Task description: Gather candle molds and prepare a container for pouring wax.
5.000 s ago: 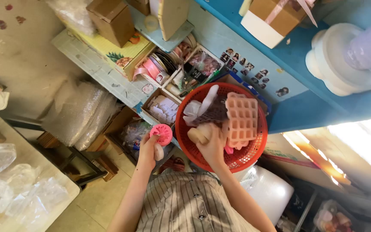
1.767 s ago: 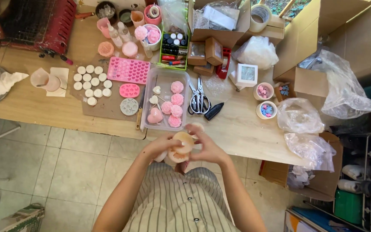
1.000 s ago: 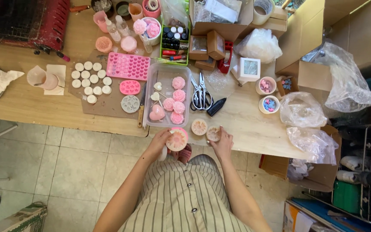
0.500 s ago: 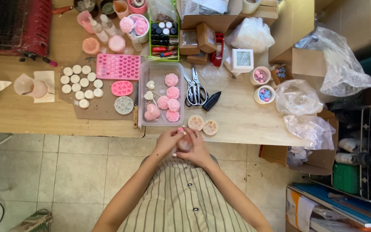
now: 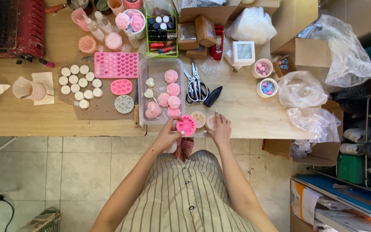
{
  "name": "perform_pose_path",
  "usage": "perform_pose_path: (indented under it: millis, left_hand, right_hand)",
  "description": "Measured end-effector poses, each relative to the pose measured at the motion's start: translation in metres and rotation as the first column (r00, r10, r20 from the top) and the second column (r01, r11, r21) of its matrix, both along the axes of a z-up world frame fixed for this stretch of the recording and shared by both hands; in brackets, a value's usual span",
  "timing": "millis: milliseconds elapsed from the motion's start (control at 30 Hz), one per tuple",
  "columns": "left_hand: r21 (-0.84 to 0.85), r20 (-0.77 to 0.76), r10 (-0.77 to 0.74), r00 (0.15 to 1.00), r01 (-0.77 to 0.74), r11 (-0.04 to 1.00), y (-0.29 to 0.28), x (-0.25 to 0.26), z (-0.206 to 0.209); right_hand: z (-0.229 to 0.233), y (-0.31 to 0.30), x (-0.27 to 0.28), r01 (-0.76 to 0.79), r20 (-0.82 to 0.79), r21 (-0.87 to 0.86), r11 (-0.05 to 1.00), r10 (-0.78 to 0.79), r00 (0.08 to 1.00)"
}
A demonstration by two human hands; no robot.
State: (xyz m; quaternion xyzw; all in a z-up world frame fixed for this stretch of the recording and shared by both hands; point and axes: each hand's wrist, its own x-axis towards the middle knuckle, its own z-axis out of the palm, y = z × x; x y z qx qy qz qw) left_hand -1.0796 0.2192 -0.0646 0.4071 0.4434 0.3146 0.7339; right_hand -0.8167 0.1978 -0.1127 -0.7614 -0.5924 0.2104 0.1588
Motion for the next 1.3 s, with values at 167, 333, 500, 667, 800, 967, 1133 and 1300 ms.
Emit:
perform_pose_path:
  millis: [167, 333, 500, 667, 800, 967, 1133, 1300]
  left_hand:
    - [0.014, -0.168, -0.111, 0.980, 0.115, 0.993, 0.004, 0.007, 0.021]
    - [-0.084, -0.251, -0.334, 0.909, 0.323, 0.943, -0.009, 0.027, -0.005]
    - [-0.376, 0.067, 0.158, 0.985, -0.122, 0.918, -0.005, 0.019, -0.084]
    - [-0.653, 0.161, 0.274, 0.948, -0.106, 0.750, 0.005, -0.015, -0.074]
    - [-0.709, 0.320, 0.348, 0.881, -0.021, 0.705, 0.015, -0.023, -0.024]
    - [-0.660, 0.327, 0.376, 0.867, -0.075, 0.748, 0.014, -0.017, -0.047]
    - [-0.599, 0.286, 0.322, 0.903, -0.094, 0.796, 0.009, -0.002, -0.064]
    - [-0.549, 0.253, 0.214, 0.944, -0.042, 0.835, -0.008, -0.003, -0.048]
  right_hand:
    - [0.051, -0.008, -0.018, -0.048, -0.349, 0.101, 0.994, 0.080, 0.934]
    - [0.080, -0.022, -0.038, -0.313, -0.665, 0.014, 0.950, 0.243, 0.706]
    - [0.067, -0.006, -0.029, 0.050, -0.156, 0.155, 0.987, -0.025, 0.987]
    - [0.007, -0.004, -0.007, -0.026, 0.099, 0.192, 0.981, 0.007, 0.995]
    - [0.002, 0.001, 0.000, -0.023, 0.036, 0.119, 0.993, 0.018, 0.999]
    - [0.036, 0.004, -0.024, -0.057, 0.026, 0.158, 0.986, 0.053, 0.998]
    - [0.084, -0.009, -0.073, -0.124, -0.674, -0.033, 0.992, 0.070, 0.736]
    - [0.095, -0.015, -0.093, -0.244, -0.553, 0.046, 0.969, 0.229, 0.801]
